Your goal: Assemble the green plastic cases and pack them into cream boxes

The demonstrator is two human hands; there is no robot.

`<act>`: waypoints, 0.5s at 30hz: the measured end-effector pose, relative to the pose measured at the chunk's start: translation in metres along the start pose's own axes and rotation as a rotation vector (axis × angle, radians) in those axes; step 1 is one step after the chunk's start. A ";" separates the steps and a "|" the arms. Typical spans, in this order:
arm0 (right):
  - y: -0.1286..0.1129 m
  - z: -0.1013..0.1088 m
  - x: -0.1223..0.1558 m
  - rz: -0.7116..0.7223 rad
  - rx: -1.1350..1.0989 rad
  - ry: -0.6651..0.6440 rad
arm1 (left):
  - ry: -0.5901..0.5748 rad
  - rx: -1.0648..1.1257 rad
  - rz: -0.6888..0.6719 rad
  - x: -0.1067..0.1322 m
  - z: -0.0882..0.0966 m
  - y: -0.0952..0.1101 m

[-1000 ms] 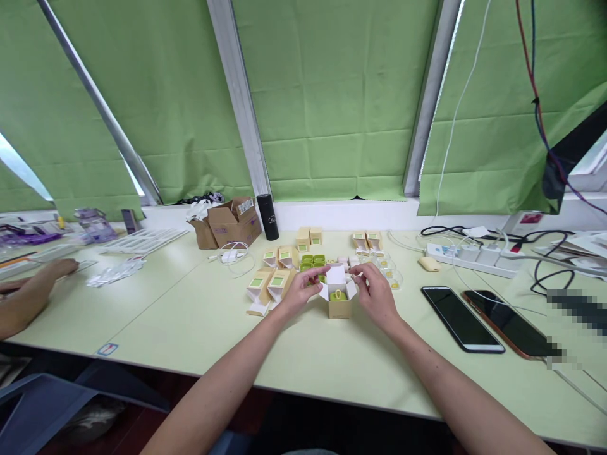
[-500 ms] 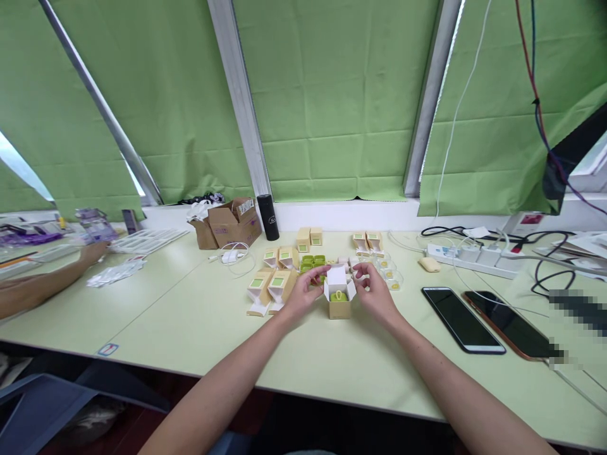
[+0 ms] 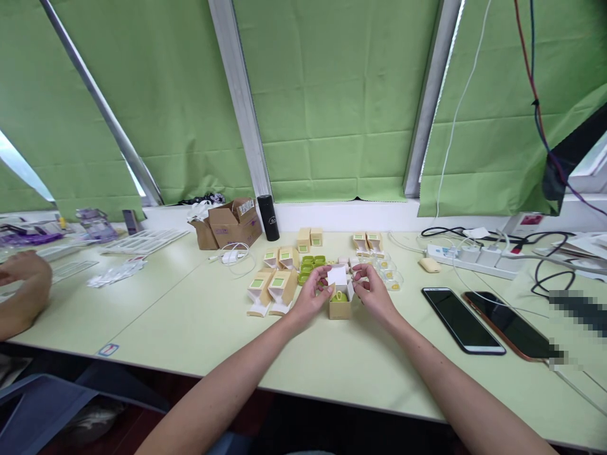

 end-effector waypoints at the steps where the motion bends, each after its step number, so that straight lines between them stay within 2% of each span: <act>1: 0.000 0.000 0.000 -0.004 -0.001 -0.003 | -0.006 0.006 0.002 0.000 -0.001 0.000; 15: 0.002 -0.007 0.000 -0.010 -0.021 -0.067 | -0.027 0.037 0.038 0.000 -0.008 0.006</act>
Point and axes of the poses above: each hand's wrist, its own x-axis away from the middle knuckle, its own z-axis out of the back of the hand, y = z × x, the point moved 6 cm from there along -x, towards the middle knuckle, and after that the axes turned 14 degrees about -y, right-handed, at the moved point
